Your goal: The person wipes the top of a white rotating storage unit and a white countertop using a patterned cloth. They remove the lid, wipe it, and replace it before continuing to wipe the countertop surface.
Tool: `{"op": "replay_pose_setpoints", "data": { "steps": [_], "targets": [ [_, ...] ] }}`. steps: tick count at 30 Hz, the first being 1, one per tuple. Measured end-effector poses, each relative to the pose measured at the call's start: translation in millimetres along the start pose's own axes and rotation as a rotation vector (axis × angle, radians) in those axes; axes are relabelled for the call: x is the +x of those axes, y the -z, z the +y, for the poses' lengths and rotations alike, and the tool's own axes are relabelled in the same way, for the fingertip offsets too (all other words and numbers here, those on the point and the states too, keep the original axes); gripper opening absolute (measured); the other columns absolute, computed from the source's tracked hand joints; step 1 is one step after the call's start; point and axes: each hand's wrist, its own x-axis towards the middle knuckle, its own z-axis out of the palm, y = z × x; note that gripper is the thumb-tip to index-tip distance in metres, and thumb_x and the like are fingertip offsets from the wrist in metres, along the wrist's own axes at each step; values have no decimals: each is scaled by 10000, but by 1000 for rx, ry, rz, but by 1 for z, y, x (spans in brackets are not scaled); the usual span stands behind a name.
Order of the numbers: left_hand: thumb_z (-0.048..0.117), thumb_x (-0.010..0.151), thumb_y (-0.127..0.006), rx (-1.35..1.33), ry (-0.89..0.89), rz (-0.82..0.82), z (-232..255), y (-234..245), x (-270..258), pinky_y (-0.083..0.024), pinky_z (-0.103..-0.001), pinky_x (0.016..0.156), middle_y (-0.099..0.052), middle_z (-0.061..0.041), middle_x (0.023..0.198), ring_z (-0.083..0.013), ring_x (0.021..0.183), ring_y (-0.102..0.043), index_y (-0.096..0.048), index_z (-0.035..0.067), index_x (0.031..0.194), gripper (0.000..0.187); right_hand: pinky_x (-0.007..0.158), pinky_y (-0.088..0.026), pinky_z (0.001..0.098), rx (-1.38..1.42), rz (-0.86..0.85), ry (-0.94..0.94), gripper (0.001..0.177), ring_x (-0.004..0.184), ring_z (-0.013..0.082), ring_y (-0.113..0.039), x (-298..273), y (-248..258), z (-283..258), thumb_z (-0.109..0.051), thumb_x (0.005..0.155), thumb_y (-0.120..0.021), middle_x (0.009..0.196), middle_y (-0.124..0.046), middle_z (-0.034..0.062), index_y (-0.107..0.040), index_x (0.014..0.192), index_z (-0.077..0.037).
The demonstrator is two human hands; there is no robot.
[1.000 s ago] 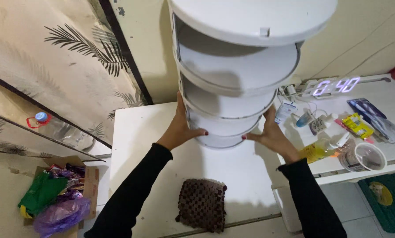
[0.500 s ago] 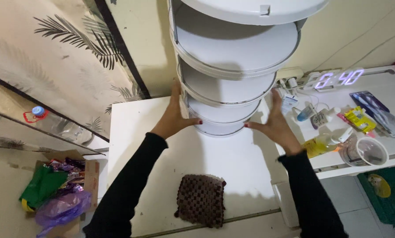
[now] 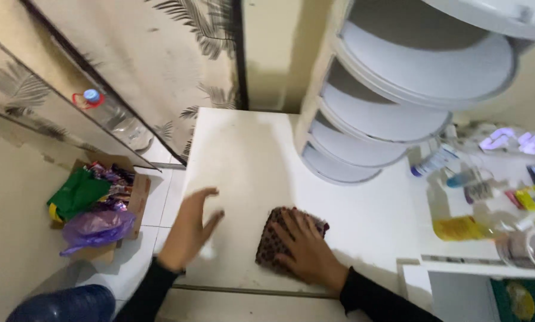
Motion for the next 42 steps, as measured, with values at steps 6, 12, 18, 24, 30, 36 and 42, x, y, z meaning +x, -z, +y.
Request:
{"op": "replay_pose_setpoints", "data": {
  "steps": [6,12,18,24,30,36,42],
  "targets": [
    [300,870,-703,113,191,144,-21,-19,-105,-330,-510,1163,-518,-107,1484,-368,1459,-370,-631,134,1250,421,1172,-195,612,-147,177,-8,689,1519,494,-143,122,-15,62,-463,1049,-408,1693,-114,234,-234,1621,-119],
    [153,877,-652,30,257,434,-24,-33,-142,-299,-603,1202,-567,-184,1408,-437,1439,-404,-682,83,1105,240,1052,-337,677,-288,428,-161,646,1377,546,-377,276,-17,114,-396,1020,-471,1600,-327,281,-357,1559,-58],
    [124,1002,-415,-214,131,562,-35,-34,-149,-419,-491,1079,-681,-30,752,-245,950,-707,-613,128,626,425,1110,-223,643,30,324,-77,505,1287,445,-338,327,19,2,-443,992,-466,1400,-376,193,-387,1373,-121],
    [155,1038,-322,-465,289,687,-72,-76,-178,-426,-444,1050,-487,6,428,-131,450,-539,-565,75,791,356,1236,-168,578,114,-3,598,735,1527,329,-274,195,-10,-112,-584,993,-421,1668,-315,116,-357,1577,-143],
    [-20,824,-444,-450,294,699,-64,-65,-164,-363,-500,1175,-666,-164,1167,-307,1231,-566,-492,45,1028,220,1044,-413,490,283,-67,304,331,1156,268,-485,276,59,-85,-333,966,-519,1284,-543,60,-519,1260,-180],
    [13,769,-636,-193,418,572,-27,-25,-144,-324,-607,1157,-533,-190,1435,-469,1501,-307,-604,42,1099,334,1197,-270,538,92,374,-193,560,1371,453,-399,386,3,25,-179,944,-415,1550,-420,268,-465,1467,13],
    [174,877,-607,-5,397,430,-29,-36,-141,-196,-622,1187,-362,-274,1580,-546,1520,-180,-430,-40,1430,619,890,-428,440,120,283,213,254,955,282,-520,249,17,-120,-247,988,-556,1119,-560,142,-585,1127,-36]
  ]
}}
